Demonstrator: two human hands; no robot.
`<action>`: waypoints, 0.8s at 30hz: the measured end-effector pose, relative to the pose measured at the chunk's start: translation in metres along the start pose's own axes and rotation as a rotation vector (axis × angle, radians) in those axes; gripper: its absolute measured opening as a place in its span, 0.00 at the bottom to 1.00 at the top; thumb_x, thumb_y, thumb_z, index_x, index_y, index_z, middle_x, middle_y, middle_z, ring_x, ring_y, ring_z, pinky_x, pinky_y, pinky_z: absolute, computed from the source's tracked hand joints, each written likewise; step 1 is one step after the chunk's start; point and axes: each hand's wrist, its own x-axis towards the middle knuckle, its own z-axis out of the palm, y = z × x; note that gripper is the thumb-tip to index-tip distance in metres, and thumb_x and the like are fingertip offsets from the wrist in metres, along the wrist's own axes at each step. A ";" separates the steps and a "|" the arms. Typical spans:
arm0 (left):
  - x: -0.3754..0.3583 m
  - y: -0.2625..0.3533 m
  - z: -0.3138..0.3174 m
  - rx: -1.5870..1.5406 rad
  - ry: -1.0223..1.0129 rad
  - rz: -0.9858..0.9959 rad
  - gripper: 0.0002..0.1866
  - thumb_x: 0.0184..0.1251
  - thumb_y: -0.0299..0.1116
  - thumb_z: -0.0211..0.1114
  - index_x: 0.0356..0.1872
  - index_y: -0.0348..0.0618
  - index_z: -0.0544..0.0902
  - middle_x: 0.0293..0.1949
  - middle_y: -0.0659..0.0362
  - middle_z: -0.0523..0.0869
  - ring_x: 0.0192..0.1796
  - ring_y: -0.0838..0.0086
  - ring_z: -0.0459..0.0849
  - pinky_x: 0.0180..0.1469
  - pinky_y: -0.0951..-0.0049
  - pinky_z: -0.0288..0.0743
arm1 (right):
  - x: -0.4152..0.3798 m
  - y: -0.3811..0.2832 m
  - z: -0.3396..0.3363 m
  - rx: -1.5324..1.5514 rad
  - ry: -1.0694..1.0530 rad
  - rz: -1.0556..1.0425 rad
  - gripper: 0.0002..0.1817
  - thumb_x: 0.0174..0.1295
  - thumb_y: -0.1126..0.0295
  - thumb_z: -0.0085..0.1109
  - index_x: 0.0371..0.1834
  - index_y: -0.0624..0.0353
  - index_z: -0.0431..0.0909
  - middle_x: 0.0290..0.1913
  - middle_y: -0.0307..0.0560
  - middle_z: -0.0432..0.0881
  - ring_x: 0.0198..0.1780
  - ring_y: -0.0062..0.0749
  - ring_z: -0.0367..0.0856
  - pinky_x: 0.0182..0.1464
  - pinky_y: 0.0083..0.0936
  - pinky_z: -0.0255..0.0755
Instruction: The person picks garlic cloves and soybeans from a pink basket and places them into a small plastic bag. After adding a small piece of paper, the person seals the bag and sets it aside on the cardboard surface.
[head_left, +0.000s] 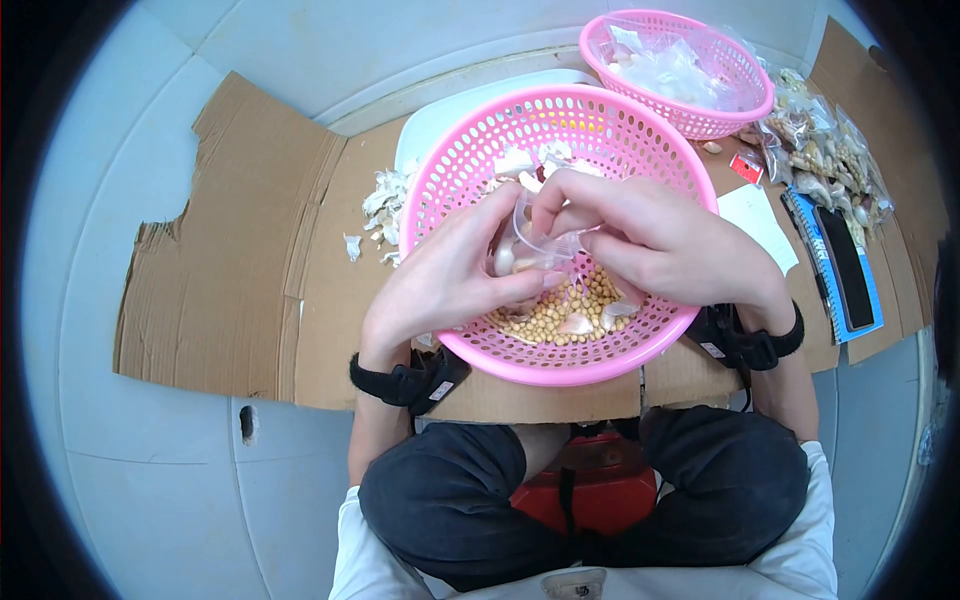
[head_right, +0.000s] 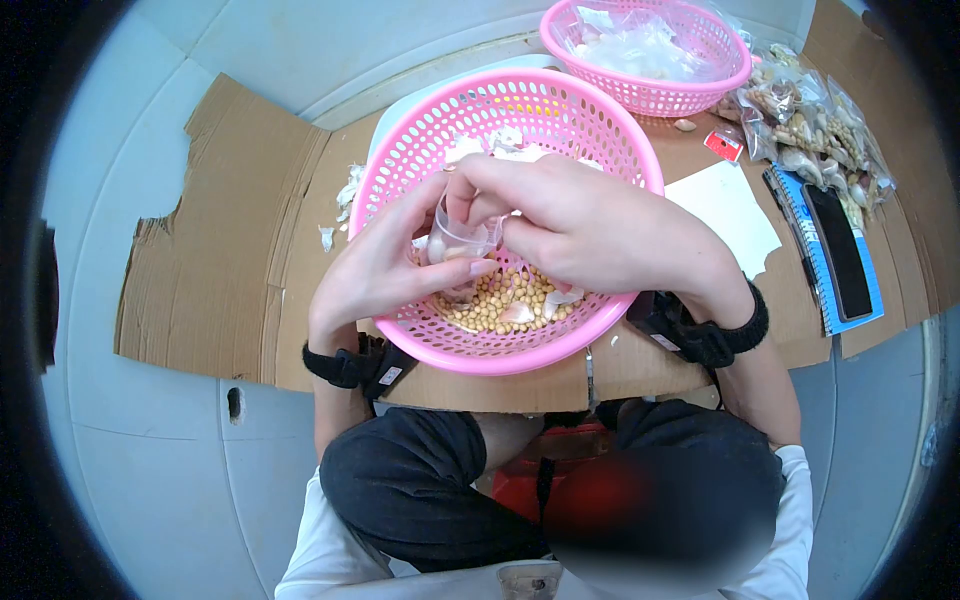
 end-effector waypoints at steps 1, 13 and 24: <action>0.002 -0.010 0.001 0.065 0.051 0.141 0.33 0.63 0.39 0.81 0.64 0.37 0.76 0.46 0.54 0.85 0.48 0.71 0.84 0.51 0.66 0.80 | 0.000 0.000 -0.001 -0.028 -0.065 0.027 0.19 0.68 0.84 0.42 0.61 0.60 0.71 0.50 0.46 0.85 0.22 0.18 0.78 0.26 0.18 0.74; 0.002 0.005 0.003 -0.077 0.093 -0.001 0.24 0.67 0.32 0.78 0.59 0.38 0.76 0.49 0.57 0.84 0.43 0.78 0.83 0.42 0.74 0.81 | -0.002 0.024 0.016 -0.867 0.414 0.107 0.07 0.64 0.73 0.62 0.38 0.67 0.80 0.34 0.58 0.86 0.39 0.55 0.87 0.43 0.46 0.80; 0.003 -0.005 0.005 0.041 0.125 0.129 0.30 0.67 0.40 0.76 0.63 0.34 0.75 0.37 0.50 0.88 0.32 0.73 0.89 0.36 0.68 0.82 | -0.005 0.022 0.018 -0.888 0.106 0.229 0.09 0.64 0.72 0.66 0.40 0.66 0.79 0.35 0.56 0.86 0.41 0.58 0.87 0.44 0.49 0.79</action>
